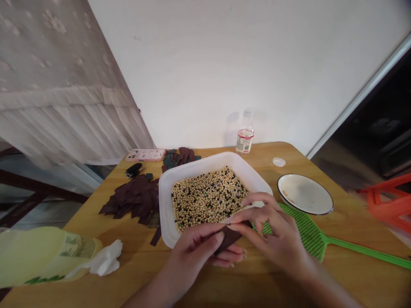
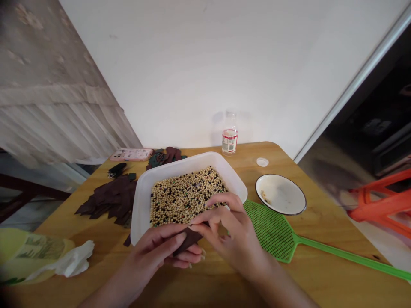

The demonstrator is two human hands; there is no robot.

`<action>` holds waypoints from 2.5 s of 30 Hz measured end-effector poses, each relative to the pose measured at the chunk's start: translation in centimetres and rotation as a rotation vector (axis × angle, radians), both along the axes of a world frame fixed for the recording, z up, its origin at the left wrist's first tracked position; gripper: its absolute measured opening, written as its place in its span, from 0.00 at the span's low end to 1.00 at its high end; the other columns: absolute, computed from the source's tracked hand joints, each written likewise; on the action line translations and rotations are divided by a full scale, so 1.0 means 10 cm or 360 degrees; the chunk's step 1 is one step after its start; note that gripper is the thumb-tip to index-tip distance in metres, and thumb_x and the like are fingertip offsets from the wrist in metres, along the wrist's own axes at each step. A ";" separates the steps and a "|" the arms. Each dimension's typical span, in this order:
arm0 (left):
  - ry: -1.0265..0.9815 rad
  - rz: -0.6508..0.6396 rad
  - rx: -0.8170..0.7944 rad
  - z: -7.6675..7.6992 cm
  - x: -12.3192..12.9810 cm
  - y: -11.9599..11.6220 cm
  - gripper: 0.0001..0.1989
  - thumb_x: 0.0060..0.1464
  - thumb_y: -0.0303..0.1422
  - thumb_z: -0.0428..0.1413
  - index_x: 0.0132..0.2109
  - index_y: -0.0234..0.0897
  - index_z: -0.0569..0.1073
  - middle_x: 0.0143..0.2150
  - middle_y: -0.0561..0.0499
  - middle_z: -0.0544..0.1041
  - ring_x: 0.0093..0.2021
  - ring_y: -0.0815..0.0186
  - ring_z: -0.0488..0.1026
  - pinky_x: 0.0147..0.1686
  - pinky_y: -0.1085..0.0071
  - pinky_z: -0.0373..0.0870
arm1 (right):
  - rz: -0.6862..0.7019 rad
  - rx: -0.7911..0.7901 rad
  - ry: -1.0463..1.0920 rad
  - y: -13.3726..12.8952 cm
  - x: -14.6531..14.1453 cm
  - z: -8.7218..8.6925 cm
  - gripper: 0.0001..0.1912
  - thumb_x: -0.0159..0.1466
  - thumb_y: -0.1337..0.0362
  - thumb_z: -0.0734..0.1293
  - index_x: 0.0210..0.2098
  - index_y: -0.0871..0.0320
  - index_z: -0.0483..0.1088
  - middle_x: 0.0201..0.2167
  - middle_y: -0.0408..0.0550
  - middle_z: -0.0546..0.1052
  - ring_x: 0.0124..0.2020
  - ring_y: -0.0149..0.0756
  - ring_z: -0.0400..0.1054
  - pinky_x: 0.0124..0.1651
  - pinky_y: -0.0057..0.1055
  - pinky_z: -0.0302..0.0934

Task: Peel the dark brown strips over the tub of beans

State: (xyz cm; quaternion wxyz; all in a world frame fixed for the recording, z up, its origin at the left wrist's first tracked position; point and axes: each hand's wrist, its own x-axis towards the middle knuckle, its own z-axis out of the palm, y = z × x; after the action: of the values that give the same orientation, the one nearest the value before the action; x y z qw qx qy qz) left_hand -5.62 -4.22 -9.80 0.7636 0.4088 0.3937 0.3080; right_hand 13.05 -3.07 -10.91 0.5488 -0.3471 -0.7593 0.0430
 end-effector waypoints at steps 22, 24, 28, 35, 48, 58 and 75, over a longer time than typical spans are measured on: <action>0.0034 -0.0037 0.0083 0.02 0.01 -0.01 0.14 0.52 0.44 0.60 0.43 0.44 0.80 0.34 0.50 0.84 0.36 0.63 0.81 0.36 0.72 0.75 | -0.0022 -0.0125 0.0050 -0.02 0.00 0.02 0.14 0.60 0.70 0.70 0.27 0.52 0.59 0.24 0.39 0.80 0.32 0.35 0.74 0.34 0.32 0.70; 0.0020 -0.0031 0.0092 0.03 0.00 0.00 0.14 0.51 0.44 0.61 0.43 0.43 0.80 0.34 0.49 0.84 0.35 0.63 0.81 0.36 0.72 0.75 | -0.0025 -0.0147 0.0106 -0.02 -0.01 0.01 0.17 0.60 0.68 0.70 0.26 0.52 0.55 0.24 0.37 0.81 0.32 0.35 0.73 0.33 0.31 0.69; -0.0004 -0.0027 0.0086 0.03 0.01 0.00 0.13 0.51 0.43 0.61 0.41 0.42 0.81 0.34 0.49 0.84 0.35 0.64 0.81 0.36 0.73 0.75 | 0.0000 -0.0171 0.0091 -0.04 -0.02 -0.01 0.18 0.61 0.67 0.69 0.25 0.52 0.54 0.24 0.37 0.81 0.31 0.35 0.74 0.34 0.33 0.69; 0.0005 -0.0049 0.0069 0.01 -0.01 -0.02 0.13 0.54 0.43 0.59 0.42 0.42 0.80 0.35 0.49 0.84 0.37 0.63 0.81 0.36 0.74 0.74 | -0.0011 -0.0142 0.0180 -0.05 -0.06 -0.02 0.20 0.60 0.69 0.70 0.24 0.52 0.52 0.24 0.36 0.81 0.32 0.35 0.74 0.34 0.33 0.69; -0.0003 -0.0031 0.0132 -0.05 0.00 0.01 0.15 0.53 0.44 0.60 0.45 0.43 0.80 0.35 0.49 0.84 0.37 0.63 0.80 0.38 0.71 0.74 | -0.0263 -0.0216 0.0269 -0.06 -0.11 -0.06 0.23 0.59 0.68 0.70 0.22 0.52 0.49 0.22 0.36 0.81 0.33 0.37 0.74 0.33 0.33 0.68; -0.0042 -0.0071 0.0050 -0.08 0.00 -0.02 0.12 0.52 0.42 0.61 0.43 0.47 0.80 0.42 0.50 0.83 0.43 0.60 0.80 0.39 0.70 0.74 | -0.0153 -0.0121 0.0116 -0.05 -0.12 -0.06 0.22 0.60 0.69 0.70 0.23 0.52 0.50 0.24 0.34 0.81 0.39 0.39 0.76 0.52 0.47 0.64; -0.0106 0.0002 0.0052 -0.10 -0.01 -0.01 0.12 0.52 0.41 0.61 0.44 0.47 0.80 0.41 0.50 0.83 0.41 0.63 0.80 0.38 0.73 0.75 | -0.0066 -0.0042 0.0096 -0.04 -0.10 -0.10 0.22 0.59 0.72 0.70 0.23 0.52 0.51 0.24 0.34 0.81 0.38 0.37 0.75 0.55 0.47 0.60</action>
State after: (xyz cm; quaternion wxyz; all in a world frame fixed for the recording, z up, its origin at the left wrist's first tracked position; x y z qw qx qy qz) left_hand -5.74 -4.28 -10.78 0.7692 0.4106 0.3633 0.3283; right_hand 12.08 -3.46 -11.87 0.5677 -0.3685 -0.7343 0.0520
